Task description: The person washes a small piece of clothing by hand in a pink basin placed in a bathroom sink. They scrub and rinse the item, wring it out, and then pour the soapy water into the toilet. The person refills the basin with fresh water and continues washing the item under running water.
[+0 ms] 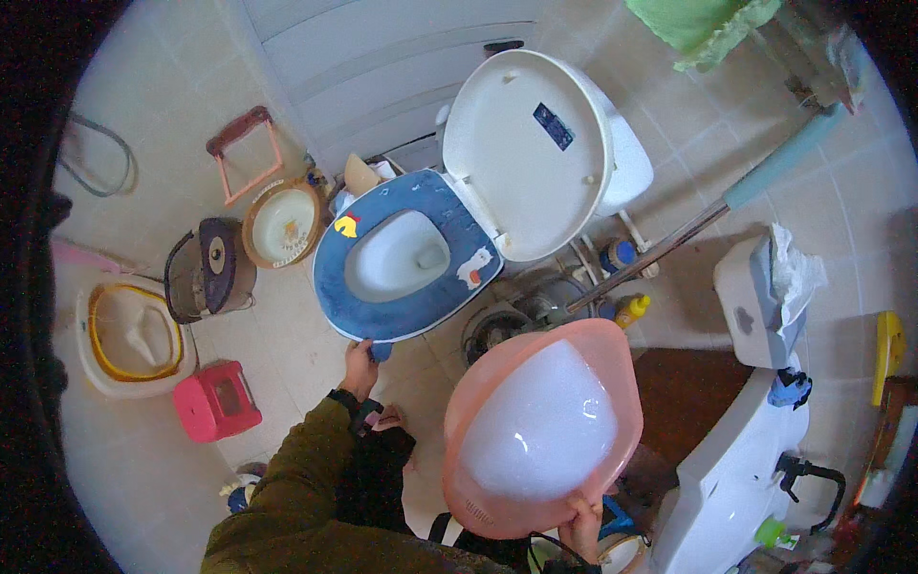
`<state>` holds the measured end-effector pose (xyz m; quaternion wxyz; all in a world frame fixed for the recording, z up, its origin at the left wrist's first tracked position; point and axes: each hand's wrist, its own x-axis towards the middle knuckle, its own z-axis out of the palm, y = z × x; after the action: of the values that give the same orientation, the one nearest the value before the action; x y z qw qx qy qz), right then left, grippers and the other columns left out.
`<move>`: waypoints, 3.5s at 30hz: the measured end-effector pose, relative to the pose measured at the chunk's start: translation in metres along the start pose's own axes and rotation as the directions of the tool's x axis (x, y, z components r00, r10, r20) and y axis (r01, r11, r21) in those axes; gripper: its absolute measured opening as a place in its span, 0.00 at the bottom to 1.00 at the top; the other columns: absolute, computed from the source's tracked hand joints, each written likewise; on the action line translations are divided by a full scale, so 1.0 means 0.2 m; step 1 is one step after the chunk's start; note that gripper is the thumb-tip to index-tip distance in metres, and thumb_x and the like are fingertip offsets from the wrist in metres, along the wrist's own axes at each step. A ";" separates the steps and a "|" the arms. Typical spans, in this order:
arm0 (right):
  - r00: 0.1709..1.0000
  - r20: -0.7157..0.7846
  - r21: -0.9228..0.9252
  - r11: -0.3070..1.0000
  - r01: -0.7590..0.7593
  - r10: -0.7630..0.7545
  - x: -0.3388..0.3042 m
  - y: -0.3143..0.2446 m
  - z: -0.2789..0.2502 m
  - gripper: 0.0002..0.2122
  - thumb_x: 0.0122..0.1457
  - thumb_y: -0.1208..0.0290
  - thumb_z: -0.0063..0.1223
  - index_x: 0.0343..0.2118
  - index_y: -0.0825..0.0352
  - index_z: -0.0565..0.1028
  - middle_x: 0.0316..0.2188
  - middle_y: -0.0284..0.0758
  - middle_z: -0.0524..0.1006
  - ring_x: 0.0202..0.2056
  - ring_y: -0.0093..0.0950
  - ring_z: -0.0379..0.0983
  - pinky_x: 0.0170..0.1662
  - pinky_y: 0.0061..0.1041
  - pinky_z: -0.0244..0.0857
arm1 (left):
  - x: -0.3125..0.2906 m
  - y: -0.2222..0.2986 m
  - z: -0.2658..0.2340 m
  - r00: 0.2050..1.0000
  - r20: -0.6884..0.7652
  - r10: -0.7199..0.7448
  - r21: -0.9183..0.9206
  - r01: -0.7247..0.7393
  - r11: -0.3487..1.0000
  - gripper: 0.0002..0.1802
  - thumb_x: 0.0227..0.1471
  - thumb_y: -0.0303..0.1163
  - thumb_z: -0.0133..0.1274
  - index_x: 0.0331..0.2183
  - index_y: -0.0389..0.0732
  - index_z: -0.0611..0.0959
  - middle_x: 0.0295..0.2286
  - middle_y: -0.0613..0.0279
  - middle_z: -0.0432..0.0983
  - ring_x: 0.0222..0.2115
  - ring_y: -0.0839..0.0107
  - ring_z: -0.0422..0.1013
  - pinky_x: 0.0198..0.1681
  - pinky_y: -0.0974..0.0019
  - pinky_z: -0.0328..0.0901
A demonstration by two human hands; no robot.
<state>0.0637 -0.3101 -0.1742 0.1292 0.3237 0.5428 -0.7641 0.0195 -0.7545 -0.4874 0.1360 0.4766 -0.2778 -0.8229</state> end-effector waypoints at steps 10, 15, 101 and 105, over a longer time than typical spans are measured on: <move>0.999 -0.017 0.044 0.998 0.037 -0.036 -0.14 -0.14 -0.11 0.28 0.48 0.82 0.52 0.56 0.69 0.65 0.45 0.37 0.74 0.46 0.35 0.73 0.48 0.37 0.71 | -0.68 0.42 0.58 0.980 0.068 0.186 0.334 -0.198 0.921 0.20 0.56 0.27 0.52 0.51 0.44 0.71 0.44 0.63 0.71 0.43 0.69 0.68 0.48 0.60 0.64; 1.000 0.018 0.131 0.991 0.008 -0.011 -0.23 -0.22 -0.17 0.27 0.50 0.84 0.50 0.56 0.69 0.65 0.45 0.37 0.74 0.43 0.35 0.74 0.44 0.38 0.74 | -0.90 0.56 1.13 0.865 0.481 0.143 0.330 -0.330 0.884 0.26 0.59 0.29 0.50 0.58 0.41 0.66 0.51 0.61 0.68 0.52 0.68 0.65 0.57 0.62 0.59; 0.684 0.652 -0.755 -0.365 0.545 -0.328 0.92 -0.23 1.98 0.19 0.57 0.66 0.50 0.52 0.65 0.69 0.43 0.52 0.77 0.45 0.54 0.73 0.46 0.50 0.67 | -1.66 1.01 -0.47 0.995 0.085 0.061 0.401 -0.090 0.912 0.09 0.63 0.29 0.45 0.37 0.37 0.79 0.25 0.61 0.77 0.26 0.73 0.73 0.34 0.67 0.70; 0.576 0.746 -0.666 -0.403 0.628 -0.334 0.96 -0.26 2.05 0.26 0.55 0.69 0.53 0.59 0.62 0.64 0.55 0.50 0.68 0.44 0.55 0.74 0.45 0.50 0.68 | -1.61 1.02 -0.45 0.997 0.064 0.037 0.391 -0.059 0.918 0.09 0.63 0.30 0.45 0.37 0.37 0.79 0.24 0.61 0.77 0.26 0.73 0.73 0.34 0.68 0.70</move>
<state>-0.2564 -0.6346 -0.1749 0.0121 -0.2407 0.9634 -0.1176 0.2521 -0.7907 -0.1747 0.0501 0.4642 -0.4526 -0.7597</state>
